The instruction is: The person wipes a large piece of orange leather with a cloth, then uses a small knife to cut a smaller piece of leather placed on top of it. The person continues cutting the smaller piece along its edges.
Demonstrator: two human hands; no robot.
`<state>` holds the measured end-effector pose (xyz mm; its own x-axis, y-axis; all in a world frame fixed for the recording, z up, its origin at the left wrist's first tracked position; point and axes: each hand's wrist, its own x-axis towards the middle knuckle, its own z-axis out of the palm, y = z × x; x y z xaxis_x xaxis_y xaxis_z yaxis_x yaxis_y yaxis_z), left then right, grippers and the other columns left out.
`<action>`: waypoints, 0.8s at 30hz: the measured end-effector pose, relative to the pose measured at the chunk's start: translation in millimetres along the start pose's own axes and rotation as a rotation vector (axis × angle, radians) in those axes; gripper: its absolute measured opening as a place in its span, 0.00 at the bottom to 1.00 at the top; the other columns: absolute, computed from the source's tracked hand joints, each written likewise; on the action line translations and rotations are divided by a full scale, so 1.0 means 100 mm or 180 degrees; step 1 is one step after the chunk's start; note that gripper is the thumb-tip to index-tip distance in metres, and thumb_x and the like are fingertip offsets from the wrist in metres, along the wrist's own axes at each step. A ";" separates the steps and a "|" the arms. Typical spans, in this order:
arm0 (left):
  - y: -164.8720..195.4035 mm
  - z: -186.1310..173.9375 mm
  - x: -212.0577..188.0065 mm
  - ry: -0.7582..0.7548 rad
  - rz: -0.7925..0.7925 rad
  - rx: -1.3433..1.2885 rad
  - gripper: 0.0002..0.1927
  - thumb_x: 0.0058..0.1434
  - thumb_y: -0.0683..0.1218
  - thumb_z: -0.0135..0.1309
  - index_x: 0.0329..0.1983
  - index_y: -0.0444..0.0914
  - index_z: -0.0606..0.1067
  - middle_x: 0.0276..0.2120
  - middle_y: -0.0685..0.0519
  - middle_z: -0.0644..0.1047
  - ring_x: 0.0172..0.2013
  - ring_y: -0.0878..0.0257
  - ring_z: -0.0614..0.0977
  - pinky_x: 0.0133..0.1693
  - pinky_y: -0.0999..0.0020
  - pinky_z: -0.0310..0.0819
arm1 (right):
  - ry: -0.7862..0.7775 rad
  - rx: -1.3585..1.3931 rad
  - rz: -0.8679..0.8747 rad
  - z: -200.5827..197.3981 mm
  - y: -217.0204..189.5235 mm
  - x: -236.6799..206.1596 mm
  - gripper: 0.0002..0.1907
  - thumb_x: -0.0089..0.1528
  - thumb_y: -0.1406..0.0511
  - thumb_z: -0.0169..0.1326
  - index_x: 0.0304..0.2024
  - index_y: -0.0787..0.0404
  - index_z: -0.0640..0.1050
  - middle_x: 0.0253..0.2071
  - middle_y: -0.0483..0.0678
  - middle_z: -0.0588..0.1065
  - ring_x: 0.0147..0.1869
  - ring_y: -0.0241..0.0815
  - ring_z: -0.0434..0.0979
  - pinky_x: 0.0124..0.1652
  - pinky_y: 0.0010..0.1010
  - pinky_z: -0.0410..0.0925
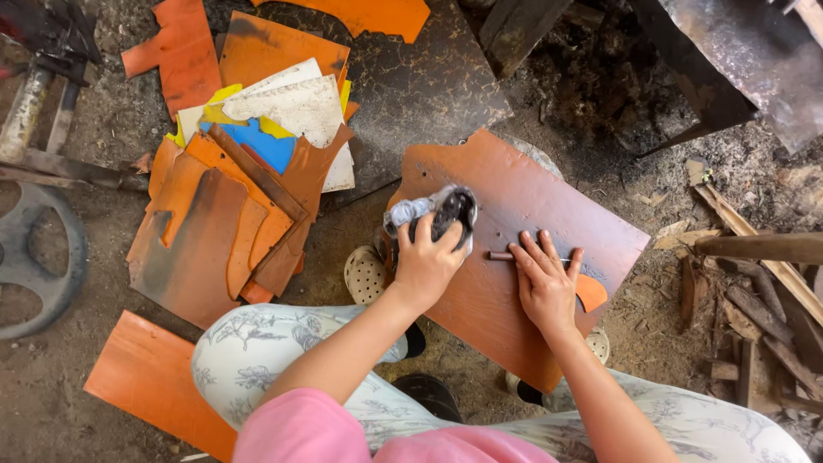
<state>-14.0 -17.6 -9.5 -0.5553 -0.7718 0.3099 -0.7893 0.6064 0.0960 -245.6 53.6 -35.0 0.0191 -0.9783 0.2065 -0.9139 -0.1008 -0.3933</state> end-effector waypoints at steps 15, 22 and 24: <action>0.27 0.11 0.22 0.0342 0.0022 -0.0208 0.08 0.60 0.47 0.56 0.40 0.50 0.83 0.49 0.57 0.75 0.55 0.44 0.73 0.52 0.34 0.69 | 0.0139 0.0022 -0.0020 0.05 0.08 0.02 0.15 0.68 0.65 0.53 0.56 0.47 0.81 0.65 0.43 0.74 0.75 0.47 0.66 0.71 0.71 0.40; -0.70 0.25 0.89 0.0089 -0.0701 0.0447 0.08 0.61 0.46 0.56 0.42 0.49 0.83 0.48 0.55 0.75 0.55 0.43 0.72 0.50 0.35 0.70 | 0.0101 0.0071 0.0025 0.09 0.06 0.00 0.15 0.70 0.65 0.51 0.57 0.47 0.80 0.66 0.43 0.74 0.76 0.48 0.65 0.72 0.70 0.40; -0.57 0.30 0.95 0.0195 -0.1251 0.0332 0.07 0.61 0.48 0.57 0.41 0.49 0.83 0.48 0.56 0.75 0.55 0.43 0.72 0.52 0.33 0.69 | 0.0068 0.0103 0.0021 0.09 0.04 0.00 0.15 0.70 0.65 0.51 0.57 0.47 0.80 0.66 0.43 0.74 0.76 0.48 0.65 0.72 0.69 0.40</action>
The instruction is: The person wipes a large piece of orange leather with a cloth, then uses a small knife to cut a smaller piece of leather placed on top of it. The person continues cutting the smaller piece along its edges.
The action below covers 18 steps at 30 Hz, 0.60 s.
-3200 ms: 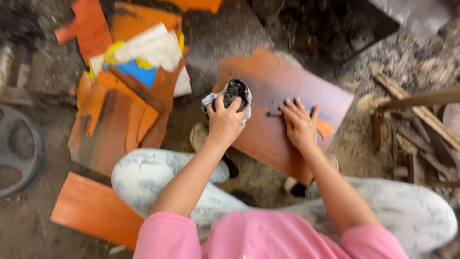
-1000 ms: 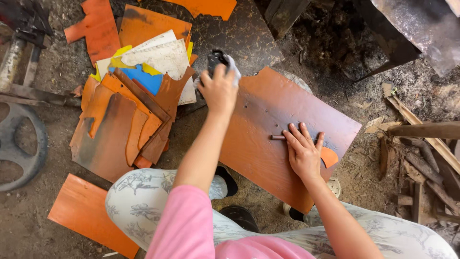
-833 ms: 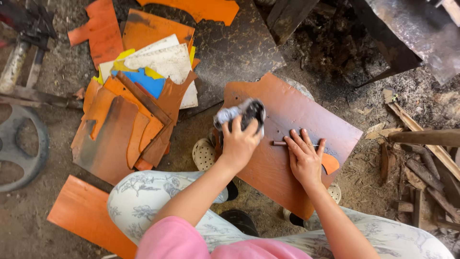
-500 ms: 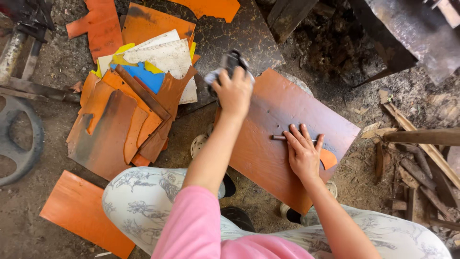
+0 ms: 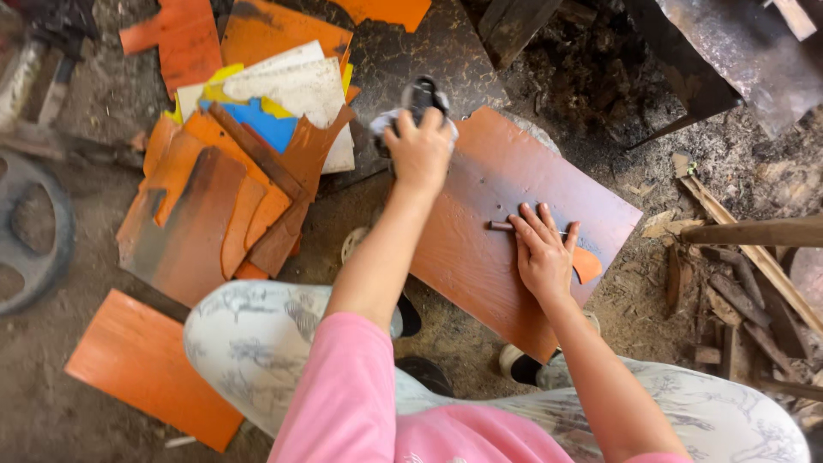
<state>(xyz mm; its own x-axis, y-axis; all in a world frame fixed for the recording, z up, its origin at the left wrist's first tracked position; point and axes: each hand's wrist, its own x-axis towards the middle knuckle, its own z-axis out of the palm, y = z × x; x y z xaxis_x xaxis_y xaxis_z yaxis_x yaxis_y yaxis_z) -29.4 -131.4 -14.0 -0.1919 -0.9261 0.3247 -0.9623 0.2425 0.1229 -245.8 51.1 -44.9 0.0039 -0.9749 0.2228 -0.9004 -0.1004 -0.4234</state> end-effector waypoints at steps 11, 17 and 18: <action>0.32 -0.98 -2.05 -0.0513 0.1094 -0.0603 0.12 0.61 0.46 0.57 0.46 0.52 0.83 0.53 0.56 0.76 0.57 0.43 0.73 0.54 0.34 0.67 | -0.0083 0.0059 -0.0041 0.03 0.04 -0.02 0.15 0.72 0.65 0.51 0.59 0.48 0.79 0.68 0.44 0.73 0.77 0.50 0.64 0.71 0.70 0.38; -0.29 -0.79 -1.35 -0.0493 -0.0186 -0.0350 0.08 0.64 0.49 0.57 0.44 0.46 0.82 0.51 0.53 0.75 0.56 0.39 0.71 0.52 0.31 0.67 | 0.0082 0.0166 0.0007 0.14 0.01 0.03 0.14 0.72 0.65 0.51 0.59 0.49 0.79 0.68 0.45 0.73 0.77 0.51 0.64 0.70 0.71 0.38; -0.16 -0.76 -1.39 -0.0417 -0.0111 -0.0172 0.08 0.65 0.49 0.57 0.44 0.46 0.82 0.52 0.53 0.75 0.57 0.40 0.71 0.54 0.31 0.67 | 0.0113 0.0170 0.0034 0.14 0.00 0.02 0.13 0.73 0.65 0.51 0.59 0.49 0.79 0.68 0.45 0.73 0.77 0.51 0.64 0.70 0.71 0.38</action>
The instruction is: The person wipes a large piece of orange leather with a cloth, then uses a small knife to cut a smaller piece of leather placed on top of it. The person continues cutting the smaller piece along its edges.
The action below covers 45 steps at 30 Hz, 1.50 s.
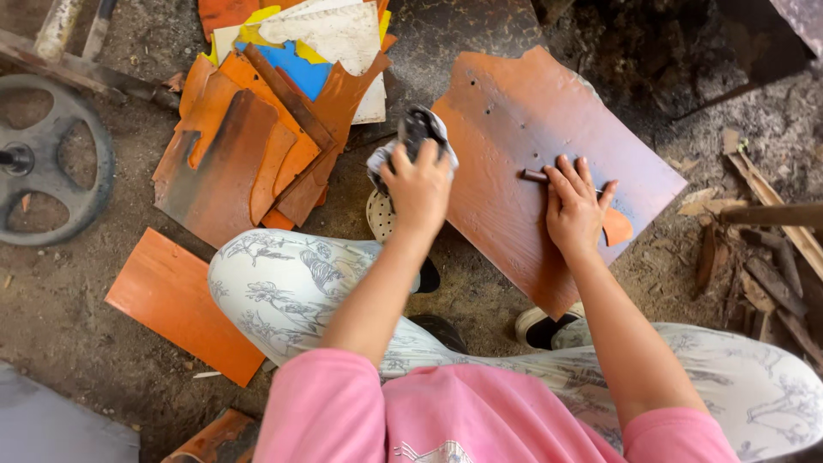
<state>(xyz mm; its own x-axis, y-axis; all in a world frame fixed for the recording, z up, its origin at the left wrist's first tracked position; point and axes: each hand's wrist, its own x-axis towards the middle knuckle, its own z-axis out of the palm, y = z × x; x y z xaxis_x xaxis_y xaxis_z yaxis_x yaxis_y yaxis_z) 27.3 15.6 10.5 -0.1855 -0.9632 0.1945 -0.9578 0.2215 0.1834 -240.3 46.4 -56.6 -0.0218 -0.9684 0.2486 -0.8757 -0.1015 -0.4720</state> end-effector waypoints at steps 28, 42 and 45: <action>-0.10 -0.10 0.23 -0.1229 -0.1246 -0.7368 0.26 0.60 0.59 0.58 0.60 0.47 0.74 0.58 0.54 0.76 0.57 0.59 0.78 0.56 0.59 0.76 | -0.0012 0.3127 0.0710 -0.35 -0.49 0.17 0.31 0.65 0.50 0.58 0.69 0.46 0.67 0.74 0.51 0.63 0.78 0.56 0.62 0.70 0.61 0.60; -0.59 0.31 0.42 -0.0185 -0.0734 -0.1311 0.32 0.65 0.58 0.61 0.68 0.44 0.67 0.63 0.43 0.68 0.62 0.42 0.69 0.62 0.47 0.64 | 0.0373 0.1962 0.0184 -0.51 -1.16 0.28 0.30 0.50 0.70 0.66 0.56 0.55 0.75 0.59 0.55 0.74 0.63 0.58 0.76 0.60 0.46 0.73; -0.67 0.57 0.39 -0.0196 -0.0592 -0.1954 0.35 0.66 0.59 0.59 0.72 0.43 0.64 0.65 0.41 0.69 0.63 0.43 0.72 0.62 0.51 0.67 | 0.0142 0.0032 -0.0593 -0.24 -1.72 0.22 0.25 0.44 0.72 0.64 0.45 0.47 0.84 0.59 0.52 0.73 0.60 0.65 0.70 0.49 0.47 0.73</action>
<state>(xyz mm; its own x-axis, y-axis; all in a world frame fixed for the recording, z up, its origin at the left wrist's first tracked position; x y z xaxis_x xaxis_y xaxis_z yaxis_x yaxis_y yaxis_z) 71.3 -45.3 -48.8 -0.0583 -0.9968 0.0538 -0.6785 0.0791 0.7304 -102.1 48.5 50.4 0.1187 -0.9216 0.3695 -0.8618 -0.2804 -0.4227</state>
